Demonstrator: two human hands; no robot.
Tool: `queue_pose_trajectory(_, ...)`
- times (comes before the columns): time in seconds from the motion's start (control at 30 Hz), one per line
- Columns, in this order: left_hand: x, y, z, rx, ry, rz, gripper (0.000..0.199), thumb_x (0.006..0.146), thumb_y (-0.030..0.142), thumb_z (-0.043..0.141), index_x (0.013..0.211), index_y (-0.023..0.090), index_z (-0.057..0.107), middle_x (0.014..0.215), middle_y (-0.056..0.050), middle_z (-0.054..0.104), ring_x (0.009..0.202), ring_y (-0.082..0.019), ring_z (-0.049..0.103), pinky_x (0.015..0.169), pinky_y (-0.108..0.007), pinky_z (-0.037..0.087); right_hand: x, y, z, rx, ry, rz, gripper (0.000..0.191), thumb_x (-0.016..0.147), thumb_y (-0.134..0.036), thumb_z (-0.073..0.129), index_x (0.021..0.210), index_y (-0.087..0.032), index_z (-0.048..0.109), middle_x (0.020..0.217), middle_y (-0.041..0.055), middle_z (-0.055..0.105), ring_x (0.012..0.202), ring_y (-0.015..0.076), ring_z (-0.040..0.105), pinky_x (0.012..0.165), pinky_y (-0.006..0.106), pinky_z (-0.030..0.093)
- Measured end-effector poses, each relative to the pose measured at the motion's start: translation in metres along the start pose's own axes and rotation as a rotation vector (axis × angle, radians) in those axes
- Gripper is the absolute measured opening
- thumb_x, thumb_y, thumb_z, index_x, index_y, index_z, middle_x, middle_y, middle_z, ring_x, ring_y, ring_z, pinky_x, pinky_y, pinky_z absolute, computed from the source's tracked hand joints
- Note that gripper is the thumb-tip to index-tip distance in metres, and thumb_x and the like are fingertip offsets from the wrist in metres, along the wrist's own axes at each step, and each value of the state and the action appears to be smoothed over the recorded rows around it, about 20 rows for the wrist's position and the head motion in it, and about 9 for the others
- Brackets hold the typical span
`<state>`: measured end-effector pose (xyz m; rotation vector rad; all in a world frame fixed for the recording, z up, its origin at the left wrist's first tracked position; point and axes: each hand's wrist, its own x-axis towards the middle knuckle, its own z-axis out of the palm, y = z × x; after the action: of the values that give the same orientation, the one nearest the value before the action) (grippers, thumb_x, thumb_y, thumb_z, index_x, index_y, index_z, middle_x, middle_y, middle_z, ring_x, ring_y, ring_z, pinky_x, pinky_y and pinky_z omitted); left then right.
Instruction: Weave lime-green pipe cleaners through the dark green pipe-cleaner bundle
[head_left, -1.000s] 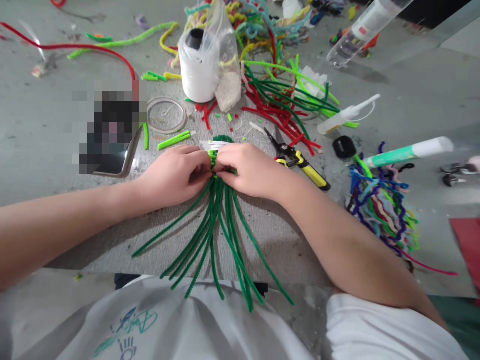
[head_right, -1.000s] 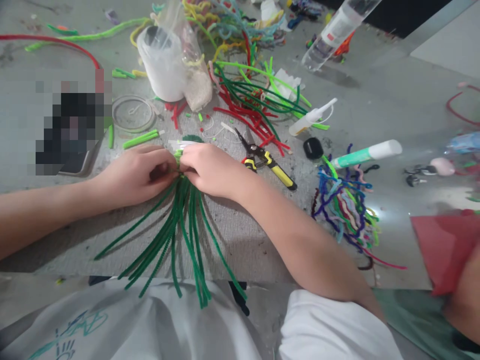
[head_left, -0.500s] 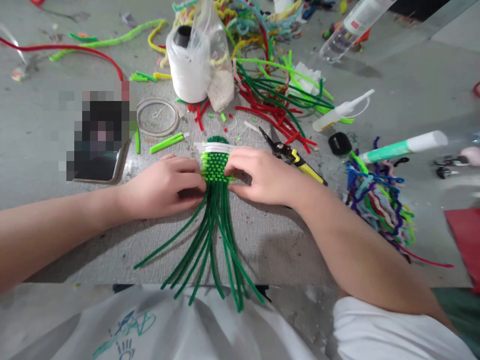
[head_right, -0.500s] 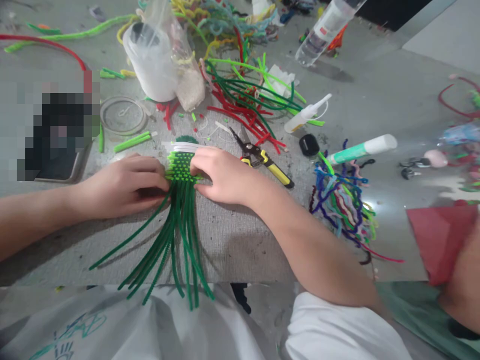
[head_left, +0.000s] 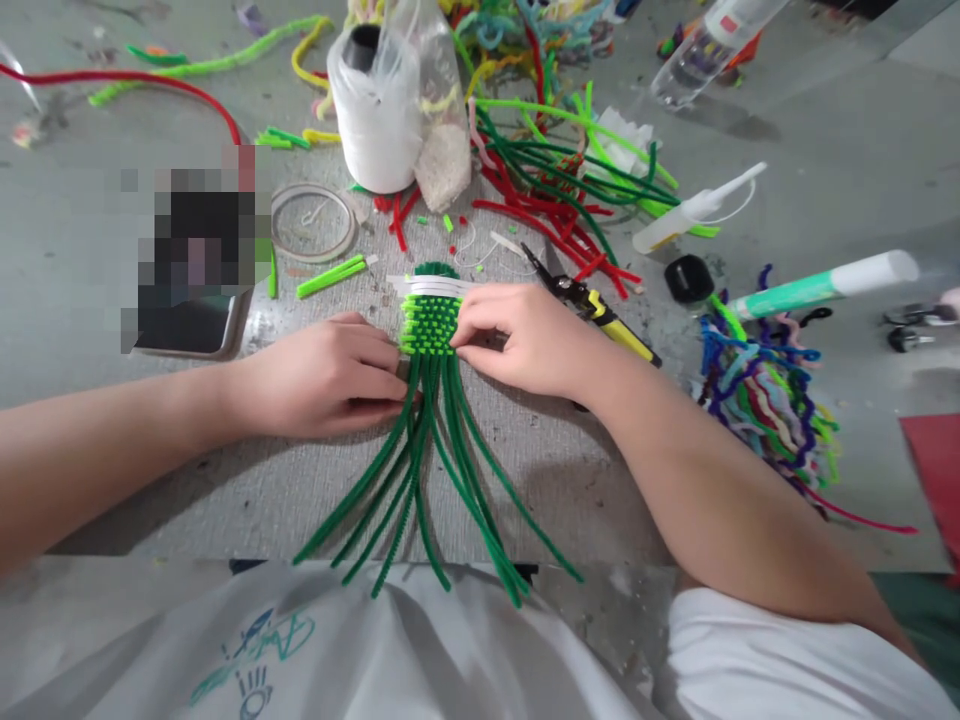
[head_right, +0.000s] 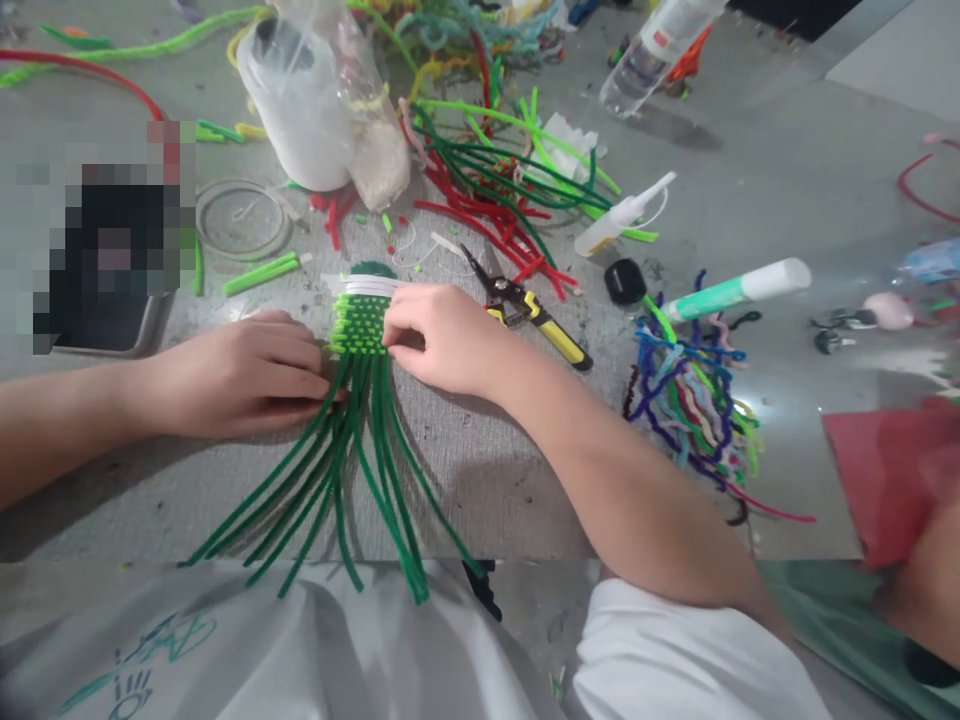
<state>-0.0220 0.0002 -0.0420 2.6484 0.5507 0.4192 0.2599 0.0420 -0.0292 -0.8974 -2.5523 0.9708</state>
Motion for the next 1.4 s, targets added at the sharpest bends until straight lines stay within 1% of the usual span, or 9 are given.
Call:
queue_pose_trajectory(0.17, 0.000, 0.002, -0.002, -0.087, -0.007, -0.050, 0.024, 0.106, 0.026, 0.059, 0.095, 0.027, 0.079, 0.084, -0.005, 0.077, 0.077, -0.021, 0.071, 0.083, -0.037, 0.056, -0.001, 0.001, -0.001, -0.017, -0.021, -0.008, 0.016, 0.094, -0.010, 0.065, 0.084, -0.021, 0.071, 0.095, 0.0050, 0.073, 0.086, 0.0193, 0.064, 0.080, 0.034, 0.048)
queue_pose_trajectory(0.3, -0.002, 0.002, -0.003, -0.069, -0.008, -0.126, 0.023, 0.105, 0.026, 0.057, 0.105, 0.027, 0.079, 0.091, -0.007, 0.080, 0.084, -0.022, 0.073, 0.088, -0.038, 0.059, -0.004, -0.008, 0.002, -0.086, 0.028, -0.007, 0.013, 0.099, -0.018, 0.067, 0.087, -0.021, 0.071, 0.094, 0.0053, 0.068, 0.089, 0.0213, 0.062, 0.082, 0.035, 0.047)
queue_pose_trajectory(0.4, -0.004, 0.000, -0.002, -0.040, -0.007, -0.073, 0.030, 0.108, 0.025, 0.054, 0.119, 0.029, 0.081, 0.099, -0.008, 0.081, 0.088, -0.022, 0.075, 0.088, -0.038, 0.058, -0.006, -0.015, 0.007, -0.104, 0.034, -0.040, 0.010, 0.100, -0.023, 0.072, 0.090, -0.022, 0.071, 0.095, 0.0051, 0.066, 0.090, 0.0226, 0.061, 0.082, 0.036, 0.045)
queue_pose_trajectory(0.5, -0.005, 0.000, -0.001, -0.015, 0.016, -0.013, 0.030, 0.110, 0.025, 0.053, 0.118, 0.029, 0.082, 0.100, -0.008, 0.080, 0.089, -0.022, 0.075, 0.087, -0.037, 0.057, -0.006, -0.015, 0.014, -0.104, -0.007, -0.072, 0.012, 0.100, -0.023, 0.071, 0.089, -0.021, 0.070, 0.093, 0.0044, 0.064, 0.088, 0.0221, 0.058, 0.081, 0.036, 0.044)
queue_pose_trajectory(0.7, -0.005, 0.002, 0.000, -0.090, 0.077, -0.145, 0.019, 0.109, 0.027, 0.059, 0.106, 0.026, 0.078, 0.100, -0.008, 0.078, 0.087, -0.022, 0.072, 0.082, -0.035, 0.057, 0.001, -0.004, 0.020, -0.042, -0.025, -0.136, 0.015, 0.101, -0.025, 0.068, 0.086, -0.023, 0.064, 0.087, 0.0026, 0.062, 0.085, 0.0212, 0.054, 0.081, 0.035, 0.042)
queue_pose_trajectory(0.87, -0.005, 0.001, 0.001, -0.005, 0.028, -0.020, 0.031, 0.114, 0.028, 0.053, 0.106, 0.028, 0.082, 0.089, -0.005, 0.074, 0.082, -0.020, 0.071, 0.087, -0.036, 0.057, 0.004, 0.000, 0.020, -0.027, -0.020, -0.152, 0.017, 0.101, -0.026, 0.066, 0.084, -0.023, 0.063, 0.084, 0.0019, 0.062, 0.082, 0.0208, 0.054, 0.081, 0.035, 0.041)
queue_pose_trajectory(1.07, -0.003, 0.001, -0.001, 0.186, -0.037, 0.099, 0.038, 0.116, 0.024, 0.043, 0.109, 0.025, 0.081, 0.088, -0.005, 0.073, 0.076, -0.020, 0.066, 0.080, -0.037, 0.053, 0.005, 0.005, 0.023, -0.012, 0.005, -0.177, 0.017, 0.098, -0.024, 0.069, 0.082, -0.023, 0.062, 0.080, 0.0003, 0.061, 0.078, 0.0195, 0.052, 0.079, 0.034, 0.040)
queue_pose_trajectory(1.23, 0.000, -0.001, 0.003, 0.293, 0.023, 0.180, 0.039, 0.116, 0.015, 0.037, 0.105, 0.022, 0.074, 0.085, -0.003, 0.069, 0.069, -0.019, 0.060, 0.074, -0.034, 0.050, 0.006, 0.006, 0.025, -0.002, 0.033, -0.202, 0.020, 0.098, -0.024, 0.069, 0.081, -0.024, 0.059, 0.077, -0.0007, 0.058, 0.078, 0.0194, 0.051, 0.078, 0.034, 0.039)
queue_pose_trajectory(1.4, 0.000, -0.002, 0.003, 0.279, 0.118, 0.174, 0.032, 0.117, 0.019, 0.041, 0.107, 0.023, 0.071, 0.092, -0.004, 0.066, 0.072, -0.019, 0.057, 0.072, -0.032, 0.051, 0.007, 0.006, 0.024, 0.003, 0.030, -0.202, 0.022, 0.097, -0.024, 0.068, 0.080, -0.024, 0.056, 0.077, -0.0012, 0.058, 0.078, 0.0194, 0.051, 0.077, 0.034, 0.038)
